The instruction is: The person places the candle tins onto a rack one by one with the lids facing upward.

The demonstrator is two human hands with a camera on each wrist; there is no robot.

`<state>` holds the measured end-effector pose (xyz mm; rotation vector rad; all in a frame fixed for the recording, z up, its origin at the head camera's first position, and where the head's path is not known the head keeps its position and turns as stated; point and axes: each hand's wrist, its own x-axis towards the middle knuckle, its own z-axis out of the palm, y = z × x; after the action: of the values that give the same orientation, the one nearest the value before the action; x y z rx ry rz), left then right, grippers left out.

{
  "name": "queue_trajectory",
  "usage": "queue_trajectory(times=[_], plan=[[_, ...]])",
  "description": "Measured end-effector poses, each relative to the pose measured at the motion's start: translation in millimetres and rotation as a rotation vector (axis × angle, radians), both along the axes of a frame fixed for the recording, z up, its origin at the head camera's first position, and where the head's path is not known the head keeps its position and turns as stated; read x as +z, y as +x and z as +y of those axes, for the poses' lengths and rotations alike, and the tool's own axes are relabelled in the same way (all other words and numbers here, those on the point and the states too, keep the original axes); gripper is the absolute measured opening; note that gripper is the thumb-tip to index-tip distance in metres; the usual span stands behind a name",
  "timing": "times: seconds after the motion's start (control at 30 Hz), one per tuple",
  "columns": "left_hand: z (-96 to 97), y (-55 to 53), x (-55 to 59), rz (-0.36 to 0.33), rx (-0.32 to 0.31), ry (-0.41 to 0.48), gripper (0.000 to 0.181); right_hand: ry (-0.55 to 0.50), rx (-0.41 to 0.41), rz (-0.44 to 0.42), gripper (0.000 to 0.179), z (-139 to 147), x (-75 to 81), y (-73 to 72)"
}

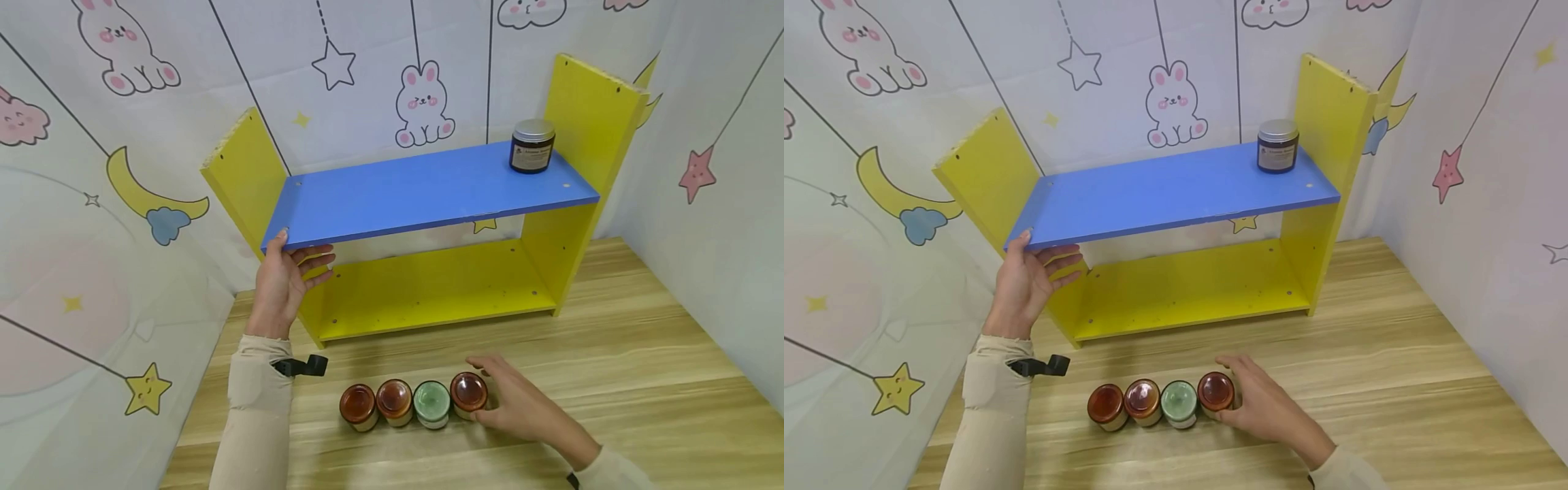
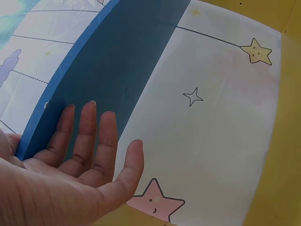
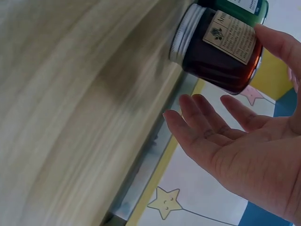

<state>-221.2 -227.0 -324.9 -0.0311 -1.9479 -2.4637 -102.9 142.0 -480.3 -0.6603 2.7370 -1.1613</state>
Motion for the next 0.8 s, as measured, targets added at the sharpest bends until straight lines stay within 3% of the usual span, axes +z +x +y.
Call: queue_trajectory(times=[0.8], plan=[[1.8, -0.1, 0.4, 0.007, 0.009, -0.019, 0.065, -0.016, -0.002, -0.016, 0.072, -11.1, -13.6, -1.7]])
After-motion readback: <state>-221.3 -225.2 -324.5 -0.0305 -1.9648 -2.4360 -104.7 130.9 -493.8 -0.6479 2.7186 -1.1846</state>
